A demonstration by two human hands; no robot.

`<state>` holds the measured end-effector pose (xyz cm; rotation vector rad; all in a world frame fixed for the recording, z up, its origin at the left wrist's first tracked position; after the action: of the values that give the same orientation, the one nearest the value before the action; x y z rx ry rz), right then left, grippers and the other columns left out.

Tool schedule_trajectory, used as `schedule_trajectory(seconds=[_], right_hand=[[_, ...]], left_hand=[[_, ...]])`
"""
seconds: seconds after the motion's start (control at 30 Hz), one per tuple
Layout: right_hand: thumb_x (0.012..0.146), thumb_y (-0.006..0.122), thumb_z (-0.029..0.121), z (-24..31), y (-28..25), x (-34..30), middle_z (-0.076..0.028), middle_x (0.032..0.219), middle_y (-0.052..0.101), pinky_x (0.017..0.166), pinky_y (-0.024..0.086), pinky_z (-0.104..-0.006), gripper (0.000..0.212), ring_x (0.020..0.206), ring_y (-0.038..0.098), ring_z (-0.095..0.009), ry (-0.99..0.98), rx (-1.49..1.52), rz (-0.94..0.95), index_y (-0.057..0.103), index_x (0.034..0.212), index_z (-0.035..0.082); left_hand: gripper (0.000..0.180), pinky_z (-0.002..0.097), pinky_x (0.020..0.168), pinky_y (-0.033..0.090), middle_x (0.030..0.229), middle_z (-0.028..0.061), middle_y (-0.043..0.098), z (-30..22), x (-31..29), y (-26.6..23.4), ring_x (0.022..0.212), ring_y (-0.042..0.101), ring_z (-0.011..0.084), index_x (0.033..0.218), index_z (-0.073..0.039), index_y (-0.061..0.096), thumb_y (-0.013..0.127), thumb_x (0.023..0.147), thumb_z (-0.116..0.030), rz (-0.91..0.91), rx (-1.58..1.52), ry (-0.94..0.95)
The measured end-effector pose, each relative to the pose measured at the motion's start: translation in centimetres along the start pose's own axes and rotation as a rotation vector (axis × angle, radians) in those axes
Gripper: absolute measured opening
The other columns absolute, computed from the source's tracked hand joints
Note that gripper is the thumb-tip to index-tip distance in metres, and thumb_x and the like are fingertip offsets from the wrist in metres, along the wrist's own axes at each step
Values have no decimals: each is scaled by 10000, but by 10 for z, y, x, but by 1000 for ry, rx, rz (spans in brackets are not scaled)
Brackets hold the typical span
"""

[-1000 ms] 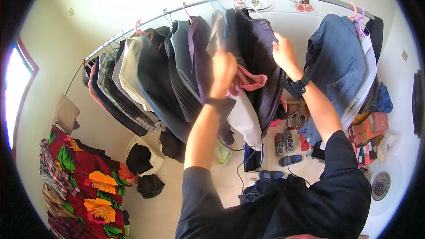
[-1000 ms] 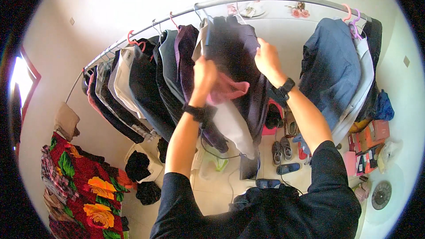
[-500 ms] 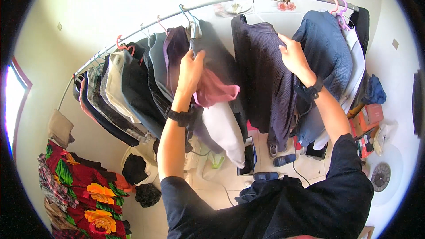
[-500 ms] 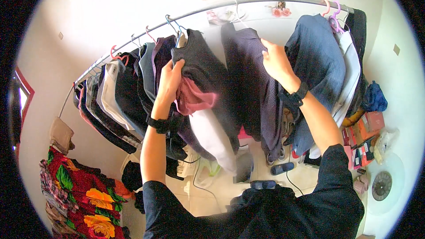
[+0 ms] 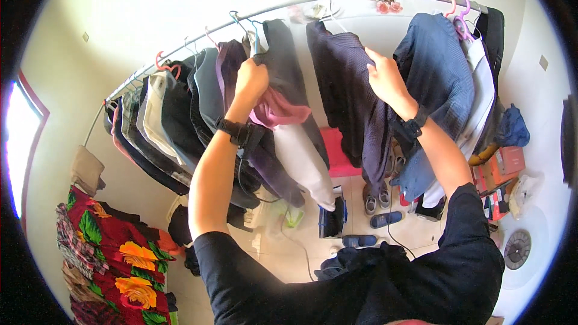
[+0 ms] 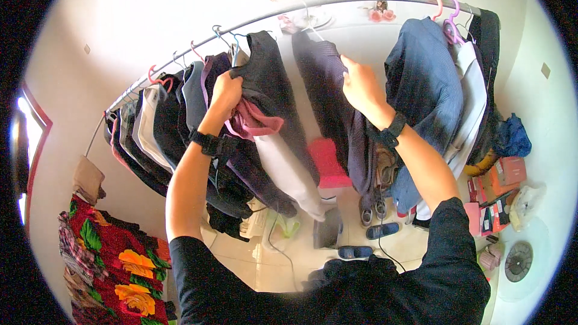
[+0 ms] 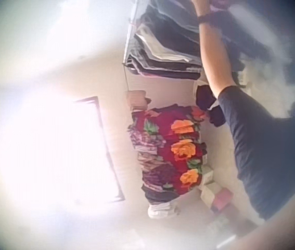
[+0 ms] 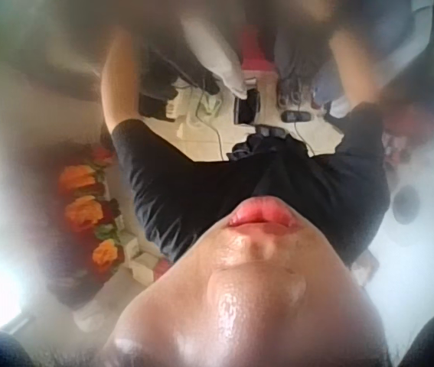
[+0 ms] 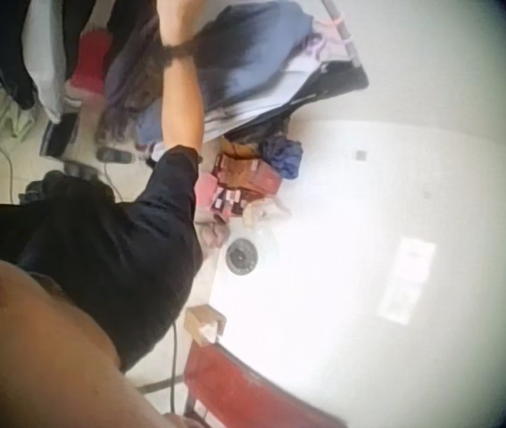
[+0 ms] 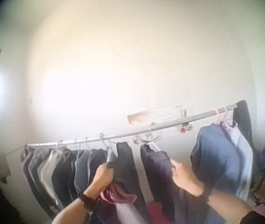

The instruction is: The person organizes clothes on a rolling garment rack by hanging a pink jacket, moving several hung shirts and sweaters, and then picking up items from a pile on a bed to hang them.

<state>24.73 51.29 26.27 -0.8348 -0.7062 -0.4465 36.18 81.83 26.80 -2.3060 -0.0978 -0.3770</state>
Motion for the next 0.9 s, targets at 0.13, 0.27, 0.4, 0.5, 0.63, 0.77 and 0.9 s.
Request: schedule_trajectory(seconds=[0.13,0.27,0.4,0.5,0.63,0.77,0.9], right_hand=[[808,527,-68,-8,0,2,-288,1167,562,987,399,-376,403,1124,524,-412,55,91,66,533,1211,-59],[809,531,-81,-8,-6,2,-282,1183,558,994,394,-368,406,1132,522,-407,26,107,46,527,1214,-65],[818,541,-77,-15,-8,5,-275,1184,561,992,397,-366,400,1131,527,-400,47,103,72,527,1218,-61],[822,546,-72,-11,-10,6,-275,1175,567,985,403,-367,392,1119,536,-399,16,103,70,531,1213,-61],[825,542,-70,-4,-9,5,-281,1152,576,962,417,-374,381,1092,546,-410,48,101,80,541,1205,-57],[831,514,-34,2,-18,2,-311,1010,596,841,485,-402,387,934,602,-427,-86,121,-7,542,1217,-44],[837,508,-38,2,-38,5,-318,1045,584,857,476,-386,391,948,609,-412,-20,116,13,532,1227,-50]], left_hand=[[278,396,732,489,920,230,658,-46,-19,-37,836,656,342,1071,20,598,518,887,-172,-157,-221,50],[299,458,803,475,957,276,637,-76,-34,-46,908,615,435,1132,-6,583,514,895,-175,-307,182,254],[312,489,861,444,1024,298,609,-70,-25,-24,1002,559,467,1148,-15,567,509,901,-195,-223,158,141],[274,482,855,451,998,291,617,-80,-9,-28,988,567,461,1060,17,568,503,905,-199,-207,197,177],[276,474,843,461,976,299,617,-84,20,-15,950,591,445,1036,59,561,507,882,-163,-162,247,246],[303,459,826,468,874,291,637,-76,25,20,897,615,433,1054,76,557,500,879,-166,-157,428,336],[346,465,918,434,1066,323,590,-82,19,19,1049,558,450,1109,82,556,527,889,-184,-131,289,262]])
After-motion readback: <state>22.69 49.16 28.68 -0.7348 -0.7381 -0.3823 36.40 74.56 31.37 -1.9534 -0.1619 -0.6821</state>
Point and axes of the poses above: each hand's wrist, its own x-axis towards the middle knuckle, its own y-axis out of the palm, z = x × y, the point moved 9 cm from there along x, towards the middle knuckle
